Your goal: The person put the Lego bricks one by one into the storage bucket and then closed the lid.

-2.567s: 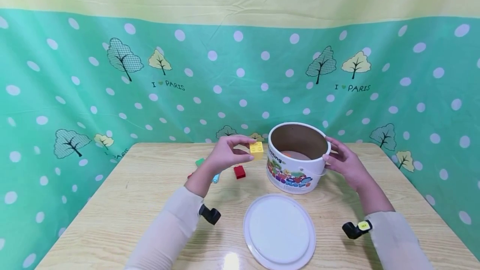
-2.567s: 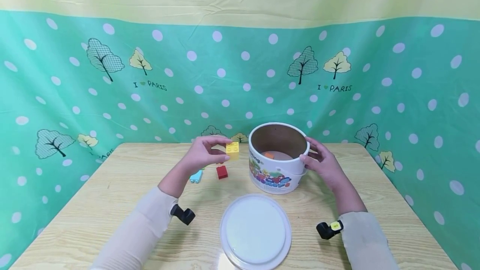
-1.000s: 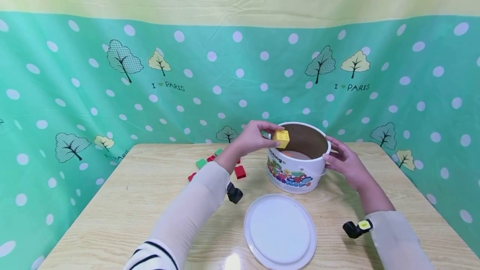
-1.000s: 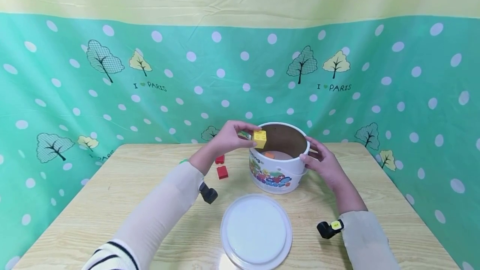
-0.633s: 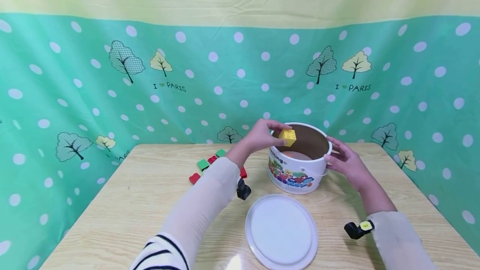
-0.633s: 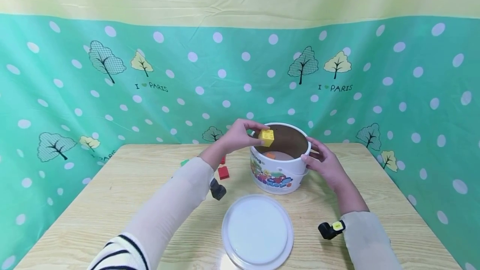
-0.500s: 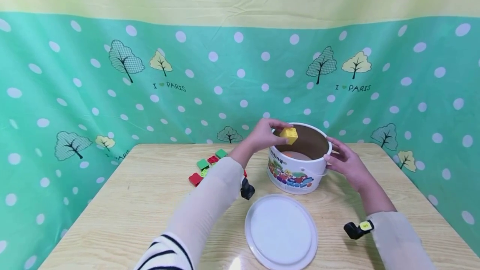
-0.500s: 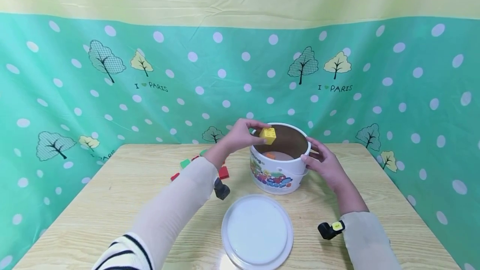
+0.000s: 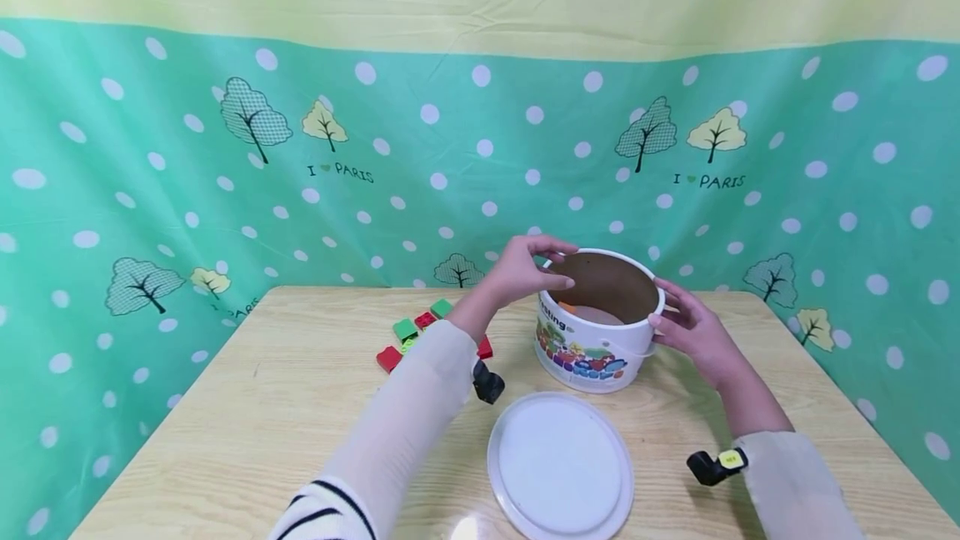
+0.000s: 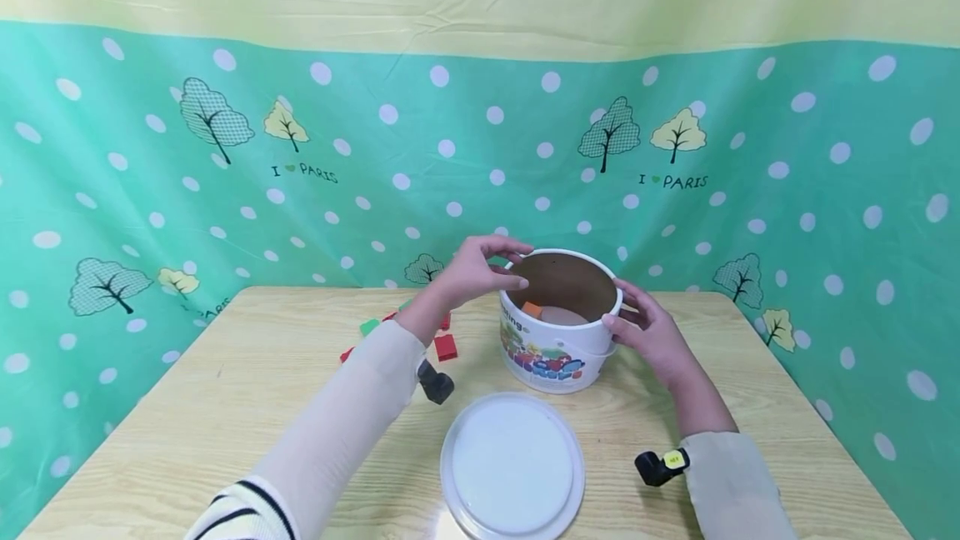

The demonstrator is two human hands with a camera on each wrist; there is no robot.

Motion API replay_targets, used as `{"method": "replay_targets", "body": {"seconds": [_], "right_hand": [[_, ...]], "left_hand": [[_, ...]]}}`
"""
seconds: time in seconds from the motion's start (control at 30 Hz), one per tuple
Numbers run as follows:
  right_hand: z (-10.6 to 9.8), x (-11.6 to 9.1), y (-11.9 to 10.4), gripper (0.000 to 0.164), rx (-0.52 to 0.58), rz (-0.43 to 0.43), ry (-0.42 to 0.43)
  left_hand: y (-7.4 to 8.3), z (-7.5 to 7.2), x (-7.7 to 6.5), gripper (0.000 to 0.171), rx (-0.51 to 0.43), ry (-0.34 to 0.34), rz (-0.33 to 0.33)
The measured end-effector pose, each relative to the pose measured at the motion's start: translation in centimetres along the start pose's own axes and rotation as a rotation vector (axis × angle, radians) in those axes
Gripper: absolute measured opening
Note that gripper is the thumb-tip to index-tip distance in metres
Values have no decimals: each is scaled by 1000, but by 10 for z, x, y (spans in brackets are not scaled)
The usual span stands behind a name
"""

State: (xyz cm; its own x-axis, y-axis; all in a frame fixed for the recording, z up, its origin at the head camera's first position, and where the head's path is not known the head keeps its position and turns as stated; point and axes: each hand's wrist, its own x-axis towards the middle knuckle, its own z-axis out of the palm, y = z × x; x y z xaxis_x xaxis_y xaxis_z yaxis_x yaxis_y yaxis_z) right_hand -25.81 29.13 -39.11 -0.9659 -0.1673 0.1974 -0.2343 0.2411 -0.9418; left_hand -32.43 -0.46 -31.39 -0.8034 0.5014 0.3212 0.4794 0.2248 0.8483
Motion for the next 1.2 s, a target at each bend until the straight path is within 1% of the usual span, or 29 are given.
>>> {"method": "replay_targets", "body": {"seconds": [0.1, 0.2, 0.37, 0.63, 0.8, 0.93, 1.07, 1.2], "right_hand": [[0, 0, 1, 69, -3, 0, -3], [0, 0, 1, 69, -14, 9, 4], [-1, 0, -1, 70, -17, 16, 3], [0, -1, 1, 70, -31, 22, 11], [0, 1, 5, 69, -30, 26, 13], [0, 0, 5, 70, -34, 27, 8], [-1, 0, 4, 71, -50, 23, 10], [0, 0, 3, 70, -48, 22, 10]], "left_hand": [[-2, -5, -6, 44, -23, -18, -4], [-2, -9, -12, 45, -40, -19, -12], [-3, -17, -24, 47, -46, 7, -7], [-13, -30, -42, 45, -41, 73, 23], [-20, -35, -55, 45, -76, 96, -1], [-28, -39, -67, 46, -107, 107, -36], [-34, -44, -81, 47, -113, 132, -82], [-40, -51, -94, 45, -120, 164, -104]]}}
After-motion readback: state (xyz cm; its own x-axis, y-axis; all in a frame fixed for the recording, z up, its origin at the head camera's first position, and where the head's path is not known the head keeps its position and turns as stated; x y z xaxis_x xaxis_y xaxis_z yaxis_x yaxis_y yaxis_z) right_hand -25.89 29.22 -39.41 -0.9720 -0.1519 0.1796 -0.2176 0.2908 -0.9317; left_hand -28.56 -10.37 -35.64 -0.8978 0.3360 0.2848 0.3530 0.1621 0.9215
